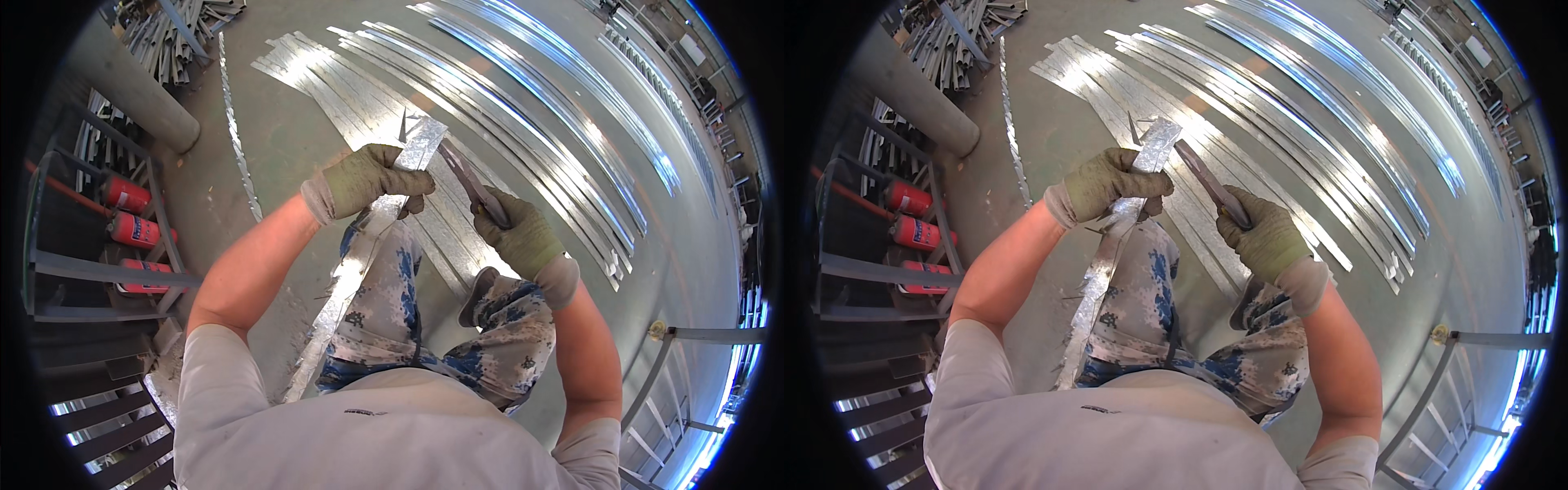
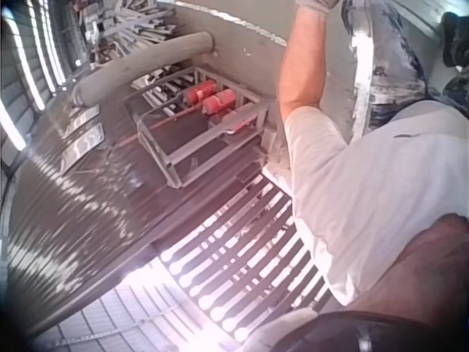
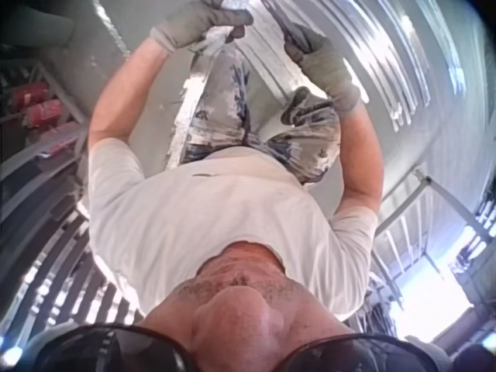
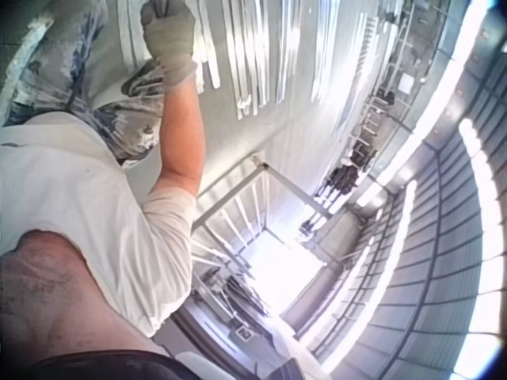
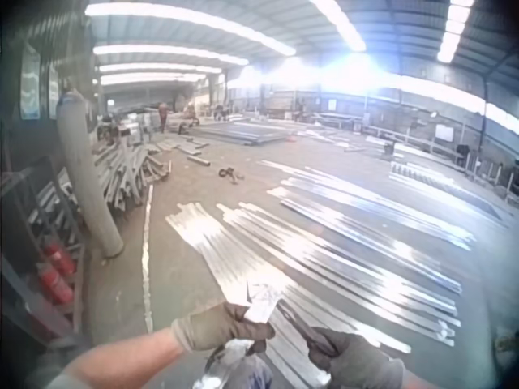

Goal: The person sits on the floor and uses tin snips to cut long, thin metal strips into shorter pieces. They repeatedly position the snips, cut, and set the pieces aside on the floor.

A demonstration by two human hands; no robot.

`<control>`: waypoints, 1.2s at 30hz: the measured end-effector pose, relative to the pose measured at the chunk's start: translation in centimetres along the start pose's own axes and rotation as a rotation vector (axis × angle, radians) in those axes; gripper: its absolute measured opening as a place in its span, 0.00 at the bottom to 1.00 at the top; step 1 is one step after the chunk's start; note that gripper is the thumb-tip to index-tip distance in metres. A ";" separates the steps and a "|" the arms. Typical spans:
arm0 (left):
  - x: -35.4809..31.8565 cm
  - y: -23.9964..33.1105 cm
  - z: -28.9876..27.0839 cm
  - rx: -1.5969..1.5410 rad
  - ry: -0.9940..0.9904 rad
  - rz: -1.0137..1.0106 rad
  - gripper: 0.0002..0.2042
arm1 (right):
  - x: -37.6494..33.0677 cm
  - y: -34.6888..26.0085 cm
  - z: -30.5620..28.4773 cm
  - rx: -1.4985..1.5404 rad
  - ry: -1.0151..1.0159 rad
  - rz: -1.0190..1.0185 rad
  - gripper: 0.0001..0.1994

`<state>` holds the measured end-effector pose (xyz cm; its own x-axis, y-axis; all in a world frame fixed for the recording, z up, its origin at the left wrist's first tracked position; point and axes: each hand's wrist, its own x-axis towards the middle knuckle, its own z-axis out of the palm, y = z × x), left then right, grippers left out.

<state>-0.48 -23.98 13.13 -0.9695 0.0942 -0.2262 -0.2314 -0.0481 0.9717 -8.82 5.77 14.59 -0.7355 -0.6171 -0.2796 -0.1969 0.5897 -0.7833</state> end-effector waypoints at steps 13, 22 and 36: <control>-0.3 0.1 0.0 -0.008 -0.006 0.005 0.12 | -0.7 -0.8 0.1 -0.037 0.075 -0.050 0.22; -0.6 0.3 -0.3 0.064 -0.029 -0.018 0.13 | -0.2 -0.3 -0.1 -0.234 0.123 -0.158 0.26; -0.5 0.1 -0.3 0.136 -0.055 0.002 0.14 | -1.5 -4.0 -2.8 -0.133 -0.136 -0.135 0.33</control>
<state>-0.08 -24.29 13.36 -0.9632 0.1488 -0.2237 -0.2126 0.0867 0.9733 -8.73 5.81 19.74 -0.6041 -0.7543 -0.2570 -0.3778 0.5551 -0.7411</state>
